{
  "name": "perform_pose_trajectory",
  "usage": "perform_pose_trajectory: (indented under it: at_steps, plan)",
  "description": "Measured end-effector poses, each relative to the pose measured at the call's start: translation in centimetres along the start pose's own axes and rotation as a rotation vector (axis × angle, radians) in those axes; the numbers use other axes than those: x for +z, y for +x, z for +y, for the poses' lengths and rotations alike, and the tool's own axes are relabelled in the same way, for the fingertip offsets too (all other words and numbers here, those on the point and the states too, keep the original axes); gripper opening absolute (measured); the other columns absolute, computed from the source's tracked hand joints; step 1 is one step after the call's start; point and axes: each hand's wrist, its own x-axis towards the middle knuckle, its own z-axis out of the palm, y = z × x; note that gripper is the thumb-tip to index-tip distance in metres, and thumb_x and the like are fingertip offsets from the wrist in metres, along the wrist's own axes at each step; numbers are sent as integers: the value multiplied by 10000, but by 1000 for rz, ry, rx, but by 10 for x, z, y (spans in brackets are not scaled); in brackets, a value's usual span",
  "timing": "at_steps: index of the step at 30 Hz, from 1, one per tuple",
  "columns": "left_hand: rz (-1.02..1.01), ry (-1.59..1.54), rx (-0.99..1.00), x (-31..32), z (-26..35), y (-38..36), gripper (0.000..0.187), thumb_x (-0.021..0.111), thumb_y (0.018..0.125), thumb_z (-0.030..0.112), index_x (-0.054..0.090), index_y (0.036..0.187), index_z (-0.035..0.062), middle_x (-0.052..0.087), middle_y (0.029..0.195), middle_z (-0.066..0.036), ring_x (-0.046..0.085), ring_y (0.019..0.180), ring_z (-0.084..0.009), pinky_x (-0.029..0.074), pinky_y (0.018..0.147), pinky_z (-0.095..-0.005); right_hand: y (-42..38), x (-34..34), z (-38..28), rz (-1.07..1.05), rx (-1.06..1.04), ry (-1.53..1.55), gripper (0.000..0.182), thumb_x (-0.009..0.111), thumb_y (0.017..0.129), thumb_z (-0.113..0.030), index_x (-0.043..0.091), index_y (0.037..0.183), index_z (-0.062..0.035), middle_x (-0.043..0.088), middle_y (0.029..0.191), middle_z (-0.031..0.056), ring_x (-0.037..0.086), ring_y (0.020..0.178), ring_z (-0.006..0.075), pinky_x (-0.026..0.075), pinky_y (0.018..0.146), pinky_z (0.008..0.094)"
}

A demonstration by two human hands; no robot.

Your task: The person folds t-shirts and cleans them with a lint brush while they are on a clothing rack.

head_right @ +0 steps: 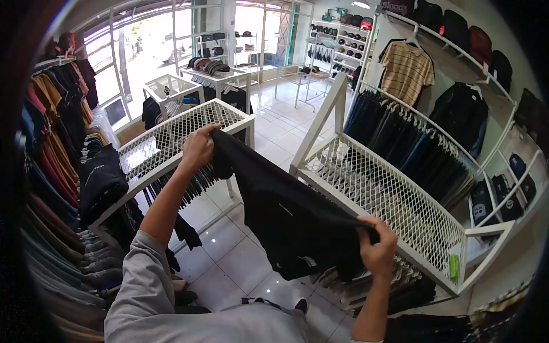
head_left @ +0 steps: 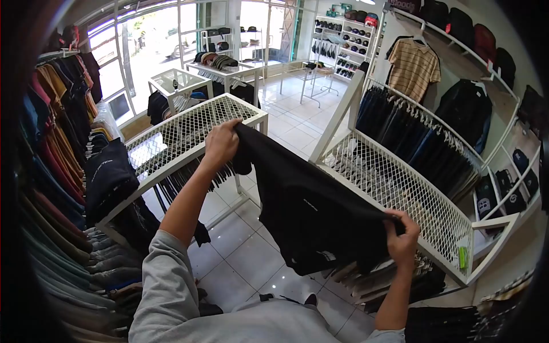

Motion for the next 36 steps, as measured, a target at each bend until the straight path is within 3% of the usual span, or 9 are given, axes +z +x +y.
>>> perform_pose_trajectory:
  at_steps: [5, 7, 12, 17, 21, 25, 33, 35, 36]
  plan:
    - [-35, -633, 169, 12, -12, 19, 425, 475, 943, -6, 669, 1320, 29, 732, 1109, -150, 700, 967, -203, 537, 904, -310, -32, 22, -15, -237, 201, 293, 179, 709, 884, -7, 727, 1062, 1, 729, 861, 125, 685, 799, 162, 527, 751, 295]
    - [-281, -954, 131, 1, -14, 23, 386, 513, 964, -17, 651, 1325, -13, 707, 1179, -105, 683, 1025, -158, 532, 951, -276, -52, 36, -24, -460, 333, 409, 188, 723, 881, -7, 723, 1069, 6, 726, 848, 127, 675, 794, 135, 534, 734, 289]
    - [-551, -1335, 24, -46, 24, -8, 395, 500, 973, 14, 629, 1343, -33, 705, 1203, -142, 713, 1033, -174, 590, 921, -300, -78, 98, -46, -959, 146, 435, 307, 853, 803, -86, 743, 1084, -34, 635, 772, 33, 586, 714, 99, 494, 661, 264]
    - [-663, -1560, 61, -73, 42, -30, 425, 540, 985, 112, 596, 1368, -64, 667, 1301, -189, 709, 1088, -205, 579, 965, -325, -40, 154, -35, -619, 150, 578, 561, 880, 802, -274, 674, 1266, -36, 643, 981, 86, 611, 786, 161, 511, 687, 289]
    - [-685, -1535, 188, -108, 63, -43, 495, 550, 968, 179, 566, 1372, -107, 653, 1313, -222, 682, 1168, -243, 552, 1020, -353, 7, 193, -57, -312, 102, 598, 851, 861, 819, -289, 425, 1515, -68, 559, 1318, 118, 574, 1145, 222, 489, 902, 356]
    - [-660, -1505, 324, -125, 63, -47, 525, 525, 972, 199, 537, 1373, -141, 630, 1334, -248, 674, 1181, -269, 533, 1049, -367, 26, 234, -70, -306, 66, 752, 967, 872, 773, -377, 375, 1544, -70, 519, 1424, 161, 518, 1312, 283, 433, 1030, 430]
    - [-635, -1530, 189, -127, 45, -58, 513, 485, 948, 130, 530, 1373, -155, 613, 1361, -258, 656, 1211, -282, 504, 1084, -365, 28, 251, -90, -415, -43, 1413, 444, 588, 1024, -111, 487, 1435, 21, 604, 1364, 104, 571, 1241, 153, 461, 1037, 288]
    - [-541, -1507, 109, -124, 40, -63, 528, 469, 933, 102, 507, 1389, -163, 595, 1382, -268, 650, 1223, -289, 508, 1082, -368, 18, 236, -87, -445, 34, 1176, 387, 513, 1062, -177, 544, 1398, 11, 625, 1363, 109, 591, 1234, 171, 441, 1087, 348]
    - [-545, -1540, 158, -124, 36, -66, 552, 460, 941, 122, 477, 1410, -169, 571, 1405, -282, 635, 1245, -295, 492, 1099, -376, 9, 237, -82, -383, 348, 1463, 418, 515, 1046, -231, 559, 1390, 4, 622, 1373, 120, 573, 1274, 199, 421, 1122, 369]
